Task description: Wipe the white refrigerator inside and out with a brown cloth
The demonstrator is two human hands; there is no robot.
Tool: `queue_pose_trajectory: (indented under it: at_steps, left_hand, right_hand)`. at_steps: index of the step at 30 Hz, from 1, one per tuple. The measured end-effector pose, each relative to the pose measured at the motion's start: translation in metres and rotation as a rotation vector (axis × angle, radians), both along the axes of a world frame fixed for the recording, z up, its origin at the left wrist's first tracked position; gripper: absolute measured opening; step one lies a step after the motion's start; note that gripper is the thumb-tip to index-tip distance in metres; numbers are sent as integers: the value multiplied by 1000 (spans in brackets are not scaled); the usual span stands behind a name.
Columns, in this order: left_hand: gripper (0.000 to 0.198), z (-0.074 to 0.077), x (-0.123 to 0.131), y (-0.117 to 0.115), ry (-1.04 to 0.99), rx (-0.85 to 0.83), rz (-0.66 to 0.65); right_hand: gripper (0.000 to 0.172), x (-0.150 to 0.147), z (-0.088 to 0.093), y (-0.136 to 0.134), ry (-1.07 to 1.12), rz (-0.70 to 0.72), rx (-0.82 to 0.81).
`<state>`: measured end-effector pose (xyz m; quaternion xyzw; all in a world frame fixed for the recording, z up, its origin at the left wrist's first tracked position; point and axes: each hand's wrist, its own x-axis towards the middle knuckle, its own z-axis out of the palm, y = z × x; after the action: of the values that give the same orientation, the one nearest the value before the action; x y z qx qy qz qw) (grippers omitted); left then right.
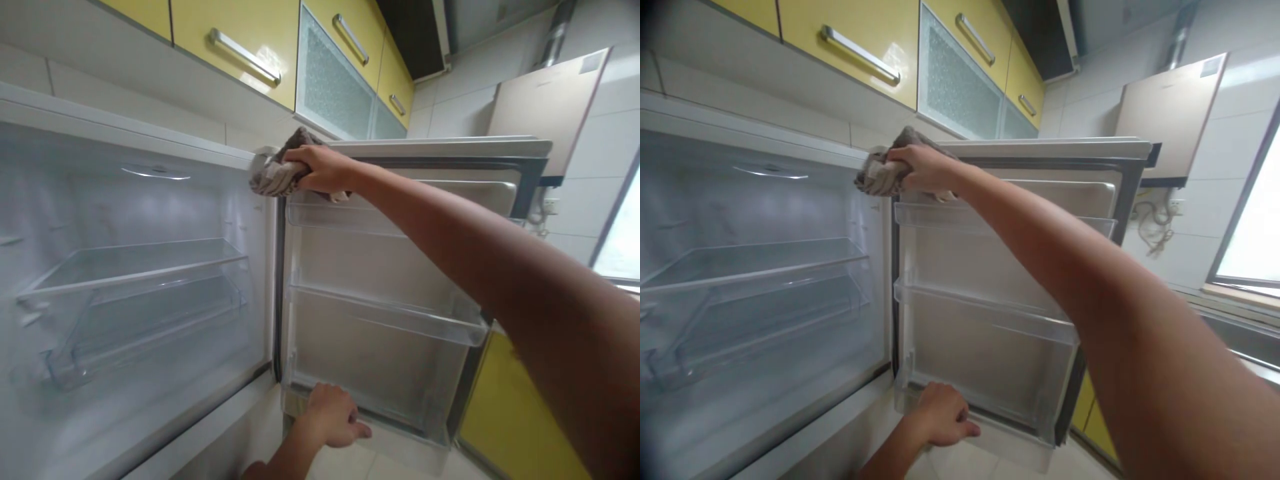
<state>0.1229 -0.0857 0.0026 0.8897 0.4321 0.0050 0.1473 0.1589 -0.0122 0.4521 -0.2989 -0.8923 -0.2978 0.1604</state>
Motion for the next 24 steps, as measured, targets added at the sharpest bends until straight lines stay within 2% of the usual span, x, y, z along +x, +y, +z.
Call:
queue_pose_trajectory:
  at_steps: [3,7,9,11,14,17,21,23,24]
  left_hand:
    - [54,-4,-2,-2,-27,24,-8]
    - [52,-5,3,-1,-59,50,-16]
    - [50,-4,8,1,-69,55,-13]
    - [50,-3,13,3,-77,60,-1]
    - [52,-3,20,6,-87,78,17]
    - [52,-4,25,8,-84,100,28]
    - [51,-3,29,13,-59,108,40]
    - [50,-3,30,15,-50,110,42]
    - [50,-3,30,15,-47,111,41]
  right_hand:
    - [49,76,7,-29,36,-91,-37]
    - [45,184,7,-71,210,-324,-16]
    - [39,219,6,-83,324,-445,18]
    - [34,231,6,-84,399,-494,47]
    - [29,203,6,-65,490,-386,-3]
    - [27,140,5,-30,566,-245,-71]
    - [29,53,1,10,513,-81,-28]
    - [31,31,1,16,452,-40,-14]
    - [32,30,2,15,418,-31,-19]
